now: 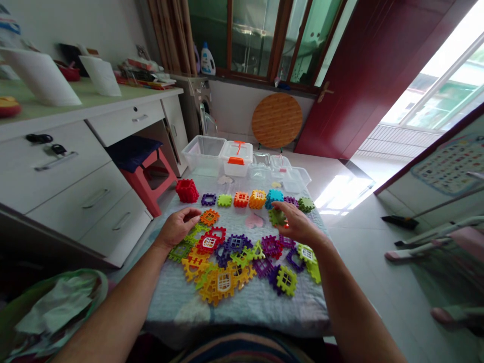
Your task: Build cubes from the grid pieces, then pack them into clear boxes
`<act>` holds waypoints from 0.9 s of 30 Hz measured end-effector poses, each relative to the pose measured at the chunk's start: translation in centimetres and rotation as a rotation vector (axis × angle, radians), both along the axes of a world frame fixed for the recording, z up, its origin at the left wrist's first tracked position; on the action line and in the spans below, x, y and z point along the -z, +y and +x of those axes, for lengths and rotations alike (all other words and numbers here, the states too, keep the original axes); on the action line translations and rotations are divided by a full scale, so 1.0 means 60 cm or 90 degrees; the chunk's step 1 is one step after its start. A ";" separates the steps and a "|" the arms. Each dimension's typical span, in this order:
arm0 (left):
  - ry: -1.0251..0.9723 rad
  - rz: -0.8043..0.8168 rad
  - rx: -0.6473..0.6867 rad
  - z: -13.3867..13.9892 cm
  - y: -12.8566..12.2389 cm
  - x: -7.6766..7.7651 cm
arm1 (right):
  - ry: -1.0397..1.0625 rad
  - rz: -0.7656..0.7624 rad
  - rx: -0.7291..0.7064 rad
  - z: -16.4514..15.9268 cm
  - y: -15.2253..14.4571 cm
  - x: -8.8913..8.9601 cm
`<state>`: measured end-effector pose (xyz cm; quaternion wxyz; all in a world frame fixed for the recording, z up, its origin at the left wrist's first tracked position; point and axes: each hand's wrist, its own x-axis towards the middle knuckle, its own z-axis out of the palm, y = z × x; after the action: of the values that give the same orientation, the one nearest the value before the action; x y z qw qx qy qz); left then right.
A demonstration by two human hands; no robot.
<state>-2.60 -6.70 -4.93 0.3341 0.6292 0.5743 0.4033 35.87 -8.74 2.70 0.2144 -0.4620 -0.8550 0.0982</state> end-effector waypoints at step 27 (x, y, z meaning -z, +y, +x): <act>0.040 0.004 -0.005 -0.008 0.005 0.010 | -0.108 -0.108 0.192 0.238 0.146 0.045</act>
<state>-3.06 -6.38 -5.54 0.3125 0.6400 0.5860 0.3864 50.14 -0.01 -0.02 0.1142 -0.6078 -0.7797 0.0978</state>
